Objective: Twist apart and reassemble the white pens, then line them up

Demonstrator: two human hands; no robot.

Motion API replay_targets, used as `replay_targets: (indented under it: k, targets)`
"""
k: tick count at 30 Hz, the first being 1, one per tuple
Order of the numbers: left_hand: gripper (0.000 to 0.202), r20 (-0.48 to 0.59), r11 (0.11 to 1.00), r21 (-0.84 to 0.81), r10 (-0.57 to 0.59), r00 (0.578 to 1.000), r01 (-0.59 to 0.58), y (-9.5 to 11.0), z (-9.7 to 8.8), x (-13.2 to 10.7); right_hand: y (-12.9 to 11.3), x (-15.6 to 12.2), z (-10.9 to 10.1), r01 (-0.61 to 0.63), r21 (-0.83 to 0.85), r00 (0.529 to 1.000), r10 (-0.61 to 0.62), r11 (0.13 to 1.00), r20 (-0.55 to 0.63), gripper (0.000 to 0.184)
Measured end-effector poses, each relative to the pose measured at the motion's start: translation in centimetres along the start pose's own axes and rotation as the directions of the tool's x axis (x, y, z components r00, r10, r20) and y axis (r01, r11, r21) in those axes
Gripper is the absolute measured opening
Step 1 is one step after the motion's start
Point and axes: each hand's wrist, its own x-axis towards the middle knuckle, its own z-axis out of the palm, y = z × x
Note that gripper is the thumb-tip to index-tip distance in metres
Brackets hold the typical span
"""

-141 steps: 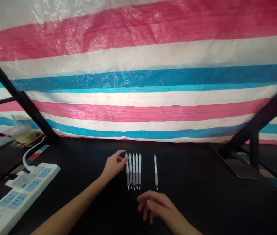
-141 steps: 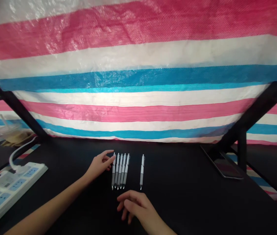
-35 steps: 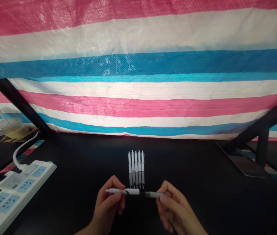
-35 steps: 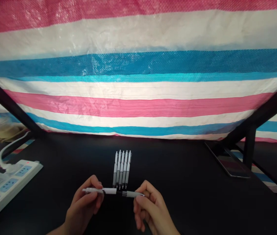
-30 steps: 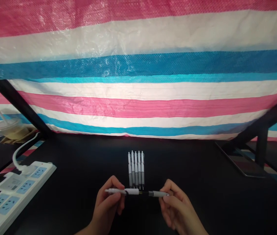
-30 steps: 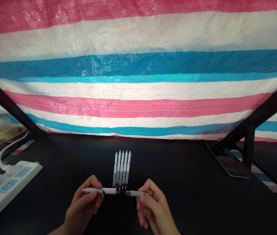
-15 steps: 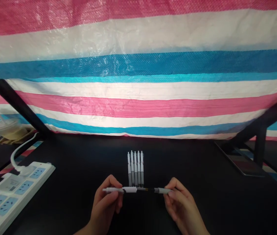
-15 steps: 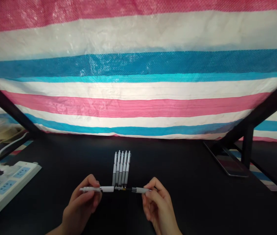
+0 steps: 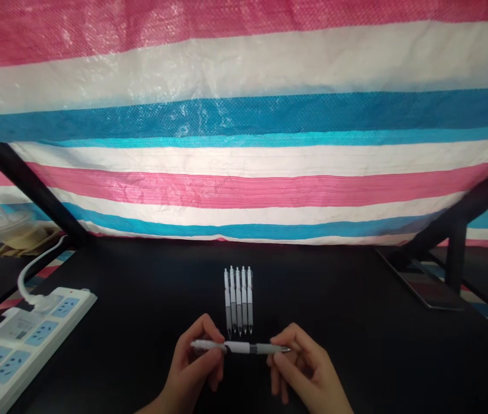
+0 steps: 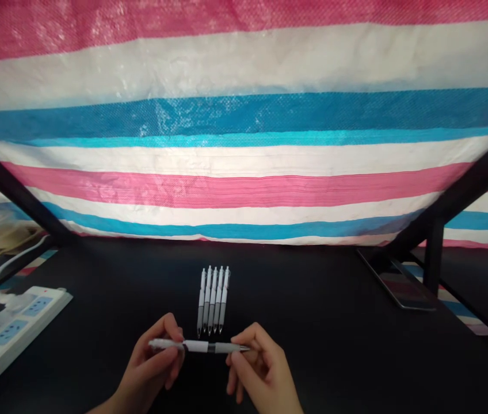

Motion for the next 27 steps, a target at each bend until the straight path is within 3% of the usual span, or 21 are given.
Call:
replay_targets:
  k: [5,8,11,14,17,20,23,27]
  targets:
    - [0.029,-0.035,0.999,0.049,0.004,0.999,-0.002,0.35,0.02,0.15,-0.65,-0.53,0.3,0.064,-0.262,0.995,-0.082,0.963,-0.057,0.034]
    - [0.028,-0.019,0.999,0.047,-0.009,1.0,0.01,0.32,0.03,0.09,-0.94,-0.57,-0.07,0.084,-0.354,0.996,-0.091,0.931,-0.004,0.037]
    - [0.027,0.026,0.997,0.072,-0.025,0.999,0.023,0.03,0.01,-0.09,-0.69,-0.4,-0.44,0.064,-0.411,0.997,-0.036,0.909,0.074,0.057]
    - [0.027,0.03,0.997,0.075,-0.006,1.0,0.004,-0.1,-0.06,-0.2,-0.25,-0.12,-0.41,0.056,-0.332,0.992,-0.015,0.942,0.124,0.052]
    - [0.027,-0.04,0.998,0.065,0.028,0.999,-0.025,0.09,-0.15,-0.17,-0.15,0.1,-0.16,0.012,-0.193,0.995,0.006,0.981,0.095,0.045]
    - [0.026,-0.06,0.998,0.059,0.02,0.998,-0.016,0.32,-0.16,-0.11,-0.37,0.16,-0.14,0.02,-0.267,0.998,-0.001,0.964,0.069,0.036]
    - [0.026,-0.026,0.999,0.049,0.0,1.0,0.002,0.36,-0.05,-0.08,-0.48,0.12,-0.25,0.069,-0.354,0.991,-0.025,0.933,0.128,0.048]
    - [0.026,-0.053,0.999,0.05,0.012,0.999,-0.009,0.37,0.04,0.0,-0.38,0.09,-0.22,0.045,-0.305,0.996,-0.019,0.951,0.085,0.039]
